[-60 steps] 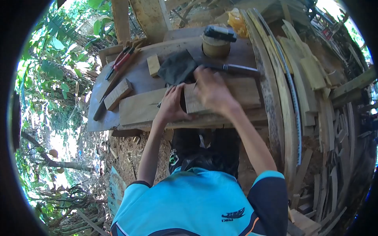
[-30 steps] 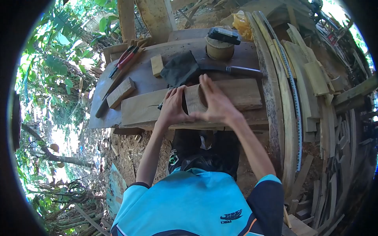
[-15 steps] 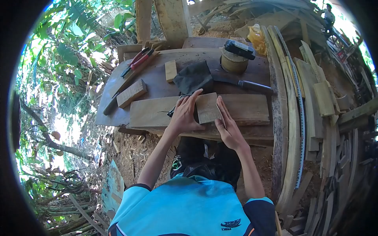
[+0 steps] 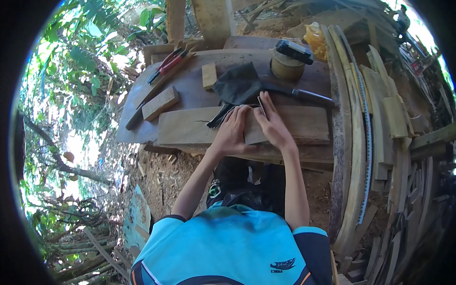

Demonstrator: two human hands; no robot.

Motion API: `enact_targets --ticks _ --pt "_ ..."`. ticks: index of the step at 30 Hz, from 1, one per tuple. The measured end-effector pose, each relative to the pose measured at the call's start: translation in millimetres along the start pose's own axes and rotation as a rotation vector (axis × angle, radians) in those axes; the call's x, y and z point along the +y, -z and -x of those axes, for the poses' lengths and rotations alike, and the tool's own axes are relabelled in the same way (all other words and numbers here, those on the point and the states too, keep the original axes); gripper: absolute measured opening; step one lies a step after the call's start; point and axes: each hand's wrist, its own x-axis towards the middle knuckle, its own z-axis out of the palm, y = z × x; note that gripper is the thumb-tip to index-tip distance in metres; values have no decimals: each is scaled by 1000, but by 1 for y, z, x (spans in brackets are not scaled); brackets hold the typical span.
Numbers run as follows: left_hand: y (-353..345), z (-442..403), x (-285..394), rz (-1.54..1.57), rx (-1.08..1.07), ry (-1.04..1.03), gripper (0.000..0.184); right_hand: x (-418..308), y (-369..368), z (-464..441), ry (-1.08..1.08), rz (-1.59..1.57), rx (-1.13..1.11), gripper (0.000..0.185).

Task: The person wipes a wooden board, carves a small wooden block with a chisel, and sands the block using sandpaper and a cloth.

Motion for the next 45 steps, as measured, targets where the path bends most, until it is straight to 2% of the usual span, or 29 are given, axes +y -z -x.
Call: enact_targets --ticks 5,9,13,17,20,23,24,27,28,31,32,35,36,39,40,43,44,45 --pt "0 -4 -4 -3 20 15 97 -13 -10 46 -10 395 19 55" --pt "-3 -4 -13 -2 2 -61 98 -18 -10 24 19 474 47 55" --pt "-6 0 4 -65 48 50 97 -11 -9 -6 -36 406 38 53" --pt "-5 -3 -1 -111 120 31 92 -10 -19 55 -1 533 147 47" --pt "-5 1 -1 -86 96 18 93 -1 -11 55 80 284 163 45" --pt "-8 1 2 -101 127 26 93 -1 -7 29 -79 471 195 43" --pt "-10 1 1 -91 154 21 92 -27 -18 33 -149 515 227 42" --pt "-12 -1 -3 -78 187 30 89 -19 -30 50 396 707 72 42" --pt "-14 1 -4 -97 178 39 86 -13 -26 44 341 651 112 42" --pt "-6 1 6 -87 164 64 84 -32 -16 25 -67 285 180 43" --pt "-10 0 2 -108 147 76 88 -26 -22 34 144 576 214 42" --pt "-8 -1 3 -103 127 47 92 -12 -12 36 346 647 104 40" --pt "-9 0 2 -114 109 73 94 -6 -11 18 245 609 273 39" --pt "-10 3 -6 -68 126 29 96 -8 -22 24 232 529 246 38" --pt "-9 5 -4 -80 97 65 98 -10 -18 36 349 701 175 39" --pt "-8 3 2 -138 101 47 98 -3 -9 22 208 475 194 42" --pt "-6 1 6 -132 96 79 96 -9 -14 17 9 312 204 43" --pt "-10 7 3 -114 109 64 96 -9 -18 29 144 464 149 44"
